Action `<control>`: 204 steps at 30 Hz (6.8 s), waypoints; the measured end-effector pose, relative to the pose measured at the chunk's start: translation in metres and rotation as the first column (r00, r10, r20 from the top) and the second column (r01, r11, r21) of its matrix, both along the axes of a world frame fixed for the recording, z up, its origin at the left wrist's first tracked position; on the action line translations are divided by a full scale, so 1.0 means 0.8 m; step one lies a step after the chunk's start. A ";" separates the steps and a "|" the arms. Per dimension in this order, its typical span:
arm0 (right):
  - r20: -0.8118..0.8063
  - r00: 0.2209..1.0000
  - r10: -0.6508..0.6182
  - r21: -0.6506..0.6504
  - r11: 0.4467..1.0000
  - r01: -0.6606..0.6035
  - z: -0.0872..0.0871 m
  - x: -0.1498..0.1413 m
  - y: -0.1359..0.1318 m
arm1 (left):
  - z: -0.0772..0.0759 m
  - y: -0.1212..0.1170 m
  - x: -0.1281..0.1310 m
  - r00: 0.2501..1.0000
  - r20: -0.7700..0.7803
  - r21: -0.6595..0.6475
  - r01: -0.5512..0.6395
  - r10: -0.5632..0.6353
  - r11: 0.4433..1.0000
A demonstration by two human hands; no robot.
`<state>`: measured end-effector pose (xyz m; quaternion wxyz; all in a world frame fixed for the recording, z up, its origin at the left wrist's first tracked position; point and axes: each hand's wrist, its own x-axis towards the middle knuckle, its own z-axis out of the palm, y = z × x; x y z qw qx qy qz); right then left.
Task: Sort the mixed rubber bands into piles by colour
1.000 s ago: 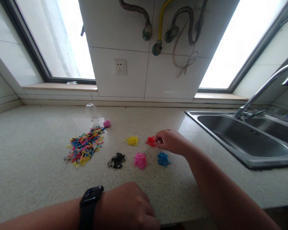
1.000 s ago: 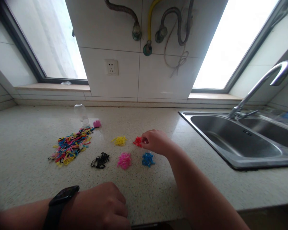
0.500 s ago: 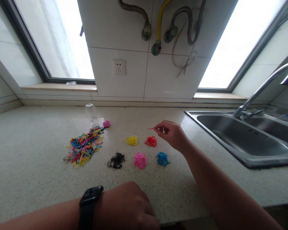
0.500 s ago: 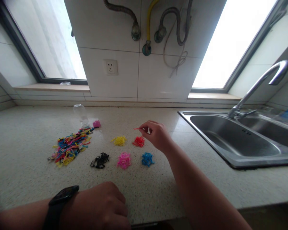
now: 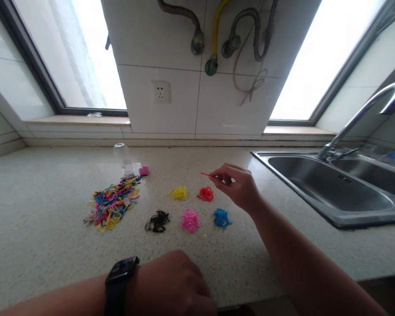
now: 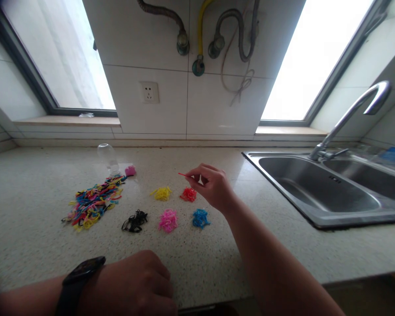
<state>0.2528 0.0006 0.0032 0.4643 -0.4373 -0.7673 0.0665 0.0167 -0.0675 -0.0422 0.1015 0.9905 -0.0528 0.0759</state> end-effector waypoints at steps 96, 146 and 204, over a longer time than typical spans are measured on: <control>0.150 0.988 -0.045 -0.599 0.791 0.127 -0.066 0.053 0.089 | 0.040 0.242 -0.246 0.435 -0.206 -0.168 -0.898 0.877 0.406; 0.183 0.983 -0.005 -0.607 0.786 0.117 -0.073 0.059 0.097 | 0.145 0.108 -0.114 0.756 0.045 -0.702 -0.441 0.653 0.560; 0.184 0.982 0.044 -0.599 0.797 0.077 -0.072 0.059 0.097 | 0.072 0.144 -0.099 0.843 -0.150 -0.150 -0.536 0.517 0.831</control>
